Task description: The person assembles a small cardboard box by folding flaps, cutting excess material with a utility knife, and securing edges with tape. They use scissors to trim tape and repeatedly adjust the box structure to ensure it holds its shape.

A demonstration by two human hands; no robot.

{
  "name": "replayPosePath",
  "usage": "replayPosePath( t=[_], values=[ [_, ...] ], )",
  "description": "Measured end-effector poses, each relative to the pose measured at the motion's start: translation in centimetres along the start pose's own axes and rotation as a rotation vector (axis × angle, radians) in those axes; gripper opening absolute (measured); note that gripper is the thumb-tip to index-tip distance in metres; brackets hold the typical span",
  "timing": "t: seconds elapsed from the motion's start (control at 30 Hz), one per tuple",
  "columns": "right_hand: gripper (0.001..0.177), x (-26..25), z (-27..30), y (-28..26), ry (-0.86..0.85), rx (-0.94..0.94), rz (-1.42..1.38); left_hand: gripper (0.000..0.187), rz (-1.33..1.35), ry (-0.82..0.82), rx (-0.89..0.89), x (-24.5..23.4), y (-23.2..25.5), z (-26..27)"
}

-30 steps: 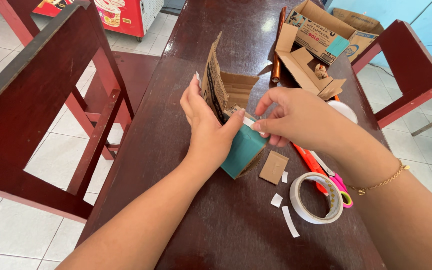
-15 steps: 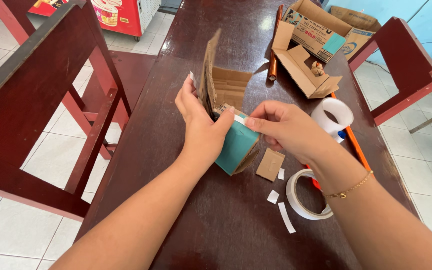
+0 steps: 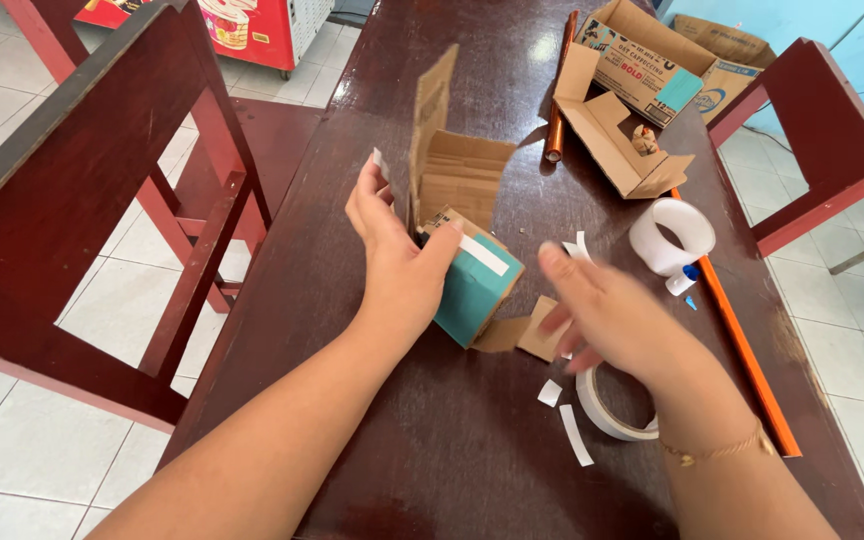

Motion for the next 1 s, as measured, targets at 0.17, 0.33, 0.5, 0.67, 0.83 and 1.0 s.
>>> replayPosePath(
  t=[0.17,0.33,0.5,0.67,0.83,1.0],
  values=[
    [0.075,5.7,-1.2,-0.5,-0.289,-0.176,-0.623,0.092,0.121,-0.019,0.002,-0.4,-0.1,0.3],
    [0.075,5.3,-2.4,-0.3,-0.145,-0.374,-0.760,0.092,0.128,-0.092,0.162,-0.2,1.4,1.0],
    [0.066,4.1,-2.3,-0.2,-0.018,-0.499,-0.525,0.098,0.147,-0.304,0.127,0.8,1.6,1.1],
    [0.056,3.5,-1.2,-2.0,0.013,-0.735,-0.353,0.099,0.075,-0.396,0.208,1.1,2.5,1.4],
    [0.047,3.4,-0.8,-2.3,0.075,-0.719,-0.307,0.101,0.020,-0.447,0.299,1.2,3.3,1.6],
    [0.037,2.6,-0.3,-2.6,0.202,-0.746,-0.286,0.090,0.023,-0.437,0.331,1.5,3.4,2.1]
  ],
)
Point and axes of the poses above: each hand's wrist, its own z-axis away from the middle knuckle, its own x-axis out of the palm, y = z × x, the point moved 8 cm from there along -z, towards the middle knuckle, and after that the axes turned 11 degrees about -x, right-handed, at the moved point
